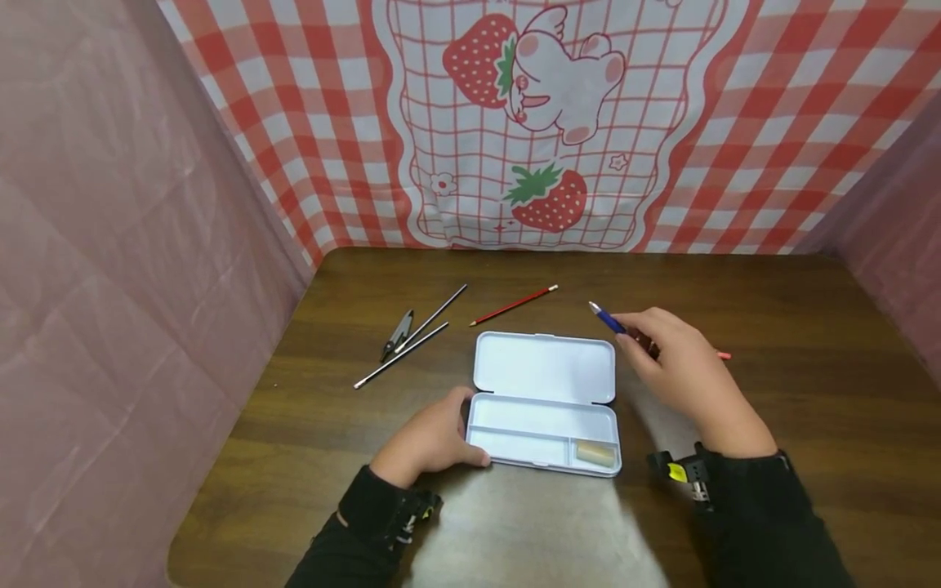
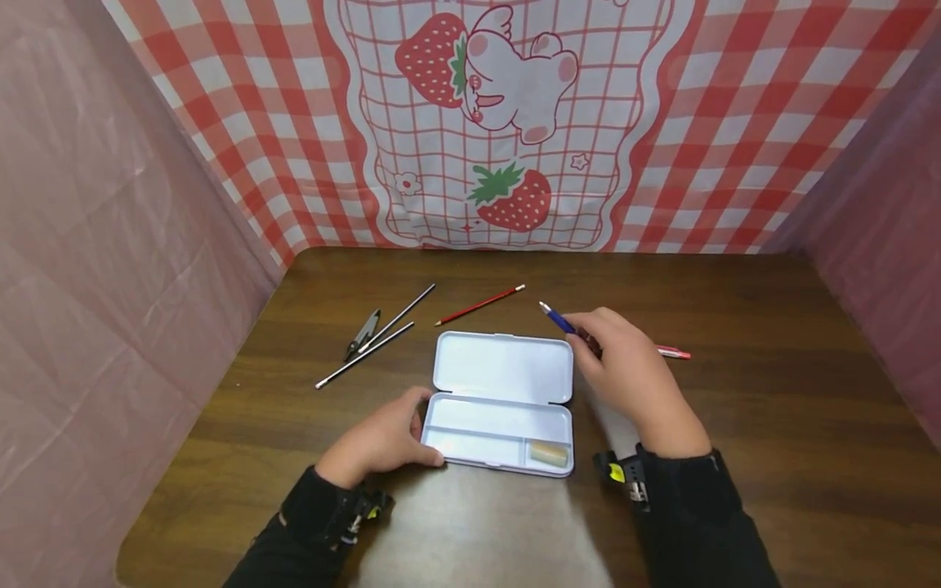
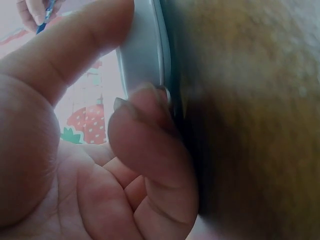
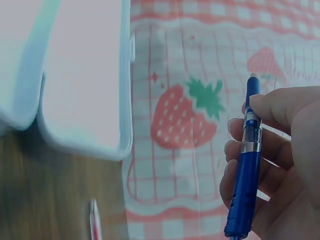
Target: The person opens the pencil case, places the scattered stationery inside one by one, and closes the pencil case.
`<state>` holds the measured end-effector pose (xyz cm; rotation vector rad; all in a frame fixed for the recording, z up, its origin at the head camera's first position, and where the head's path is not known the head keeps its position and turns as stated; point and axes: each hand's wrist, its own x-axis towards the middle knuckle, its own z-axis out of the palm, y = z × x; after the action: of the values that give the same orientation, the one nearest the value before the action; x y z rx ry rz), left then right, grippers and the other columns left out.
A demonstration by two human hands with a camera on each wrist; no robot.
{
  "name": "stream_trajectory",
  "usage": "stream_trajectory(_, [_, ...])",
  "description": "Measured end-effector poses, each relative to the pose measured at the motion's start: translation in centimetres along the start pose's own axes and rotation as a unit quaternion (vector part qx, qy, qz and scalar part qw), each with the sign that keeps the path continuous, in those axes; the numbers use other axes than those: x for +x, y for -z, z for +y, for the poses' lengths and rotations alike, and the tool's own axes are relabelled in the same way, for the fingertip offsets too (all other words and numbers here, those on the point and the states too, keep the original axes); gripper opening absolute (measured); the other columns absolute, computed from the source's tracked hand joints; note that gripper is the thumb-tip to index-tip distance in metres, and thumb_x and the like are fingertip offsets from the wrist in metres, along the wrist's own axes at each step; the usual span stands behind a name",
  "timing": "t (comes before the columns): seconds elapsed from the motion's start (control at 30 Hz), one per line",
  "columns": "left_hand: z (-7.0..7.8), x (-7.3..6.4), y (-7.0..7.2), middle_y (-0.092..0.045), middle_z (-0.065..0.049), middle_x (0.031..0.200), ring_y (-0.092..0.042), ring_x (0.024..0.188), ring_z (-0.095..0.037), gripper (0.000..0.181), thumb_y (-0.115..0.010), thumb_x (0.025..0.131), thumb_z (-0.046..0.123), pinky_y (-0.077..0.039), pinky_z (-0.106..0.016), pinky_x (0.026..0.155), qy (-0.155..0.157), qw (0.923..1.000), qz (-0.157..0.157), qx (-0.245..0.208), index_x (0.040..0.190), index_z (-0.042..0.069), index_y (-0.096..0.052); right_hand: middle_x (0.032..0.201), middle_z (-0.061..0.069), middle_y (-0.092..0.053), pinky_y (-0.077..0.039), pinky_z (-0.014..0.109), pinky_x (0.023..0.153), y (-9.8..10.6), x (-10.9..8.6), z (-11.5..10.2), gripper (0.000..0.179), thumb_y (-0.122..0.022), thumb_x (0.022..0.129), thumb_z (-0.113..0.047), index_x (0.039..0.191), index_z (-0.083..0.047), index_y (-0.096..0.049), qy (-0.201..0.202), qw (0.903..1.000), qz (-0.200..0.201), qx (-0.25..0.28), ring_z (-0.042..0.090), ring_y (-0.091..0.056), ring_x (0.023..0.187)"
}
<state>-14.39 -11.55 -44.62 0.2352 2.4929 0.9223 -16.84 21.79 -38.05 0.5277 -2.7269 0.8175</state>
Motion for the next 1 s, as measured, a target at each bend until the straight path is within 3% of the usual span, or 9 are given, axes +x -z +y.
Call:
stream_trajectory(0.4, [0.1,-0.1,0.0,-0.062,-0.011,0.121,-0.056,0.099,-0.025,0.089,-0.095,0.075,0.033,-0.046,-0.051,0.099,-0.003,1.0,0.006,0.001,0.145,0.008,-0.045,0.095,-0.002,-0.061,-0.049,0.035,0.068,-3.6,-0.2,-4.2,0.024,-0.072,0.098,-0.013,0.122,-0.01,-0.072,0.058,0.9955,-0.075,0.003,0.015,-0.054,0.08])
stream_trajectory(0.63, [0.1,-0.1,0.2,-0.062,-0.014,0.126,-0.057,0.102,-0.025,0.091,-0.095,0.074,0.033,-0.046,-0.052,0.101,-0.007,0.9999,0.009,0.004,0.145,0.006,-0.045,0.096,-0.005,-0.063,-0.048,0.032,0.069,-5.4,0.1,-5.3,0.026,-0.073,0.097,-0.014,0.123,-0.011,-0.072,0.077,0.9907,-0.113,-0.008,0.012,-0.053,0.079])
stream_trajectory(0.87, [0.1,-0.1,0.1,-0.063,-0.008,0.107,-0.058,0.093,-0.022,0.092,-0.095,0.073,0.033,-0.049,-0.049,0.094,-0.016,0.9997,0.011,0.012,0.145,0.005,-0.045,0.097,-0.006,-0.063,-0.049,0.033,0.073,-6.4,0.1,-6.3,0.026,-0.071,0.099,-0.016,0.124,-0.013,-0.073,0.101,0.9833,-0.149,-0.024,0.011,-0.053,0.081])
stream_trajectory(1.0, [0.1,-0.2,0.1,-0.064,-0.009,0.11,-0.058,0.095,-0.023,0.092,-0.096,0.073,0.033,-0.049,-0.05,0.094,-0.015,0.9998,0.012,0.01,0.144,0.005,-0.045,0.094,-0.008,-0.061,-0.049,0.032,0.073,-6.8,-0.2,-6.2,0.024,-0.073,0.098,-0.018,0.122,-0.013,-0.074,0.112,0.9784,-0.169,-0.044,0.009,-0.052,0.08])
